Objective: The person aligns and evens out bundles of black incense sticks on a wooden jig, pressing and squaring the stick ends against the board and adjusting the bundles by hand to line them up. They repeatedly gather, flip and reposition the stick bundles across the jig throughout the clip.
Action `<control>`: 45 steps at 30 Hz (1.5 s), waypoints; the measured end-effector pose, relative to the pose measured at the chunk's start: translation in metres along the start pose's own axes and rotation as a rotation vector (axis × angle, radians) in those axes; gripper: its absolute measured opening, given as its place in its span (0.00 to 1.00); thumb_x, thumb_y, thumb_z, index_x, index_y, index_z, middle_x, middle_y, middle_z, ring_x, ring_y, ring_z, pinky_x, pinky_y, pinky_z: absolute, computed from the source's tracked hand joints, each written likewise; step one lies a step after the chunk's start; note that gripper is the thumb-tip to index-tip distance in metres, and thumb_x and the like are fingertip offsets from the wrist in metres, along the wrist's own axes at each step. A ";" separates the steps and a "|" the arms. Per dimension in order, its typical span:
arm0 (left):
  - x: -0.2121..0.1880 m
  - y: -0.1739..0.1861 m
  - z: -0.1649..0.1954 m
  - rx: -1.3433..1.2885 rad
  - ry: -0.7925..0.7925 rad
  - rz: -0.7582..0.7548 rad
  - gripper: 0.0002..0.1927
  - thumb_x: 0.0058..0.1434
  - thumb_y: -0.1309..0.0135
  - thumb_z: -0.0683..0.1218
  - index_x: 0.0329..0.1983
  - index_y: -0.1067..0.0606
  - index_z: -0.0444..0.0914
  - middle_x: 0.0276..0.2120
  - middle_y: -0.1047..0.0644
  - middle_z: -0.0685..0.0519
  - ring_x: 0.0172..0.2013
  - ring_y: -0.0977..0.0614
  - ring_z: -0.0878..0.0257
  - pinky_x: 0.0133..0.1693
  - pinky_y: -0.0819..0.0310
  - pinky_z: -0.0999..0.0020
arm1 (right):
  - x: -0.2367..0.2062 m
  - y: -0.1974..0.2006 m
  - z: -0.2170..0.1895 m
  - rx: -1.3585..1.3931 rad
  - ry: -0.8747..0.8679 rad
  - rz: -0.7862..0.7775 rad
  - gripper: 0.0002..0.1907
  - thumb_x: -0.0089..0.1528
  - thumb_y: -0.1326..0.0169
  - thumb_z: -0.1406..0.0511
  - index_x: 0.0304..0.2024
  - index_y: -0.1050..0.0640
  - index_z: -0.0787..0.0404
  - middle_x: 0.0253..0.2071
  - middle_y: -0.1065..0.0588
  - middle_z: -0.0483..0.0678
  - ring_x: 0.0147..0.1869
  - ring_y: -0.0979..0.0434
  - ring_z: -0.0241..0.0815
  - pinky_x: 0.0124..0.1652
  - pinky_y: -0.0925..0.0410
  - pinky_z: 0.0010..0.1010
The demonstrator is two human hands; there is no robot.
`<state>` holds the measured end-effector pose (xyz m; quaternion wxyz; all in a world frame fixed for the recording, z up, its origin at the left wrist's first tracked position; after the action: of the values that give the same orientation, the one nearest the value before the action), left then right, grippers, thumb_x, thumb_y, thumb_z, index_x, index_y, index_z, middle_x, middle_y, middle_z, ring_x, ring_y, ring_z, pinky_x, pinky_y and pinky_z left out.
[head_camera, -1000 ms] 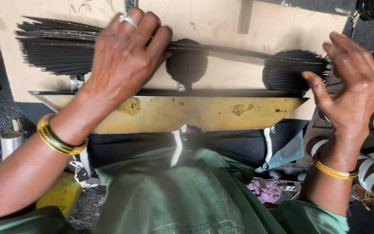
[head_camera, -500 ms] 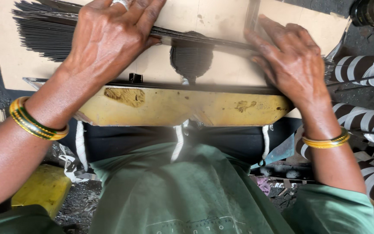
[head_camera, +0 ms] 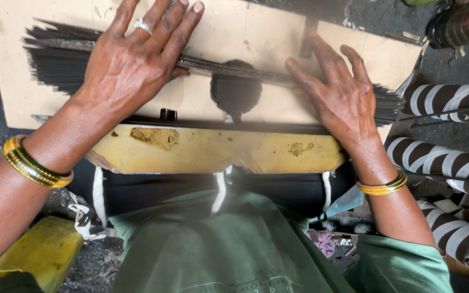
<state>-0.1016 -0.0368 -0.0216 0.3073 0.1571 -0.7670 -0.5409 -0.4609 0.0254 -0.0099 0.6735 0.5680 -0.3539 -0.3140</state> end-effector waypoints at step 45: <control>-0.027 0.066 0.128 -0.710 0.268 -0.054 0.44 0.42 0.29 0.50 0.61 0.32 0.29 0.54 0.26 0.40 0.58 0.26 0.46 0.65 0.42 0.48 | -0.047 0.047 -0.121 0.513 -0.326 0.046 0.36 0.52 0.31 0.58 0.59 0.26 0.67 0.57 0.32 0.58 0.61 0.32 0.61 0.59 0.36 0.49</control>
<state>-0.1572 0.0960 0.0023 0.4260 0.1304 -0.4804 -0.7555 -0.3856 0.1374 0.0178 0.4493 0.6536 -0.5378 -0.2858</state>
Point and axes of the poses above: each hand's wrist, its own x-axis towards the middle knuckle, its own y-axis out of the back of the hand, z = x × y, the point moved 1 cm from there along x, towards the middle knuckle
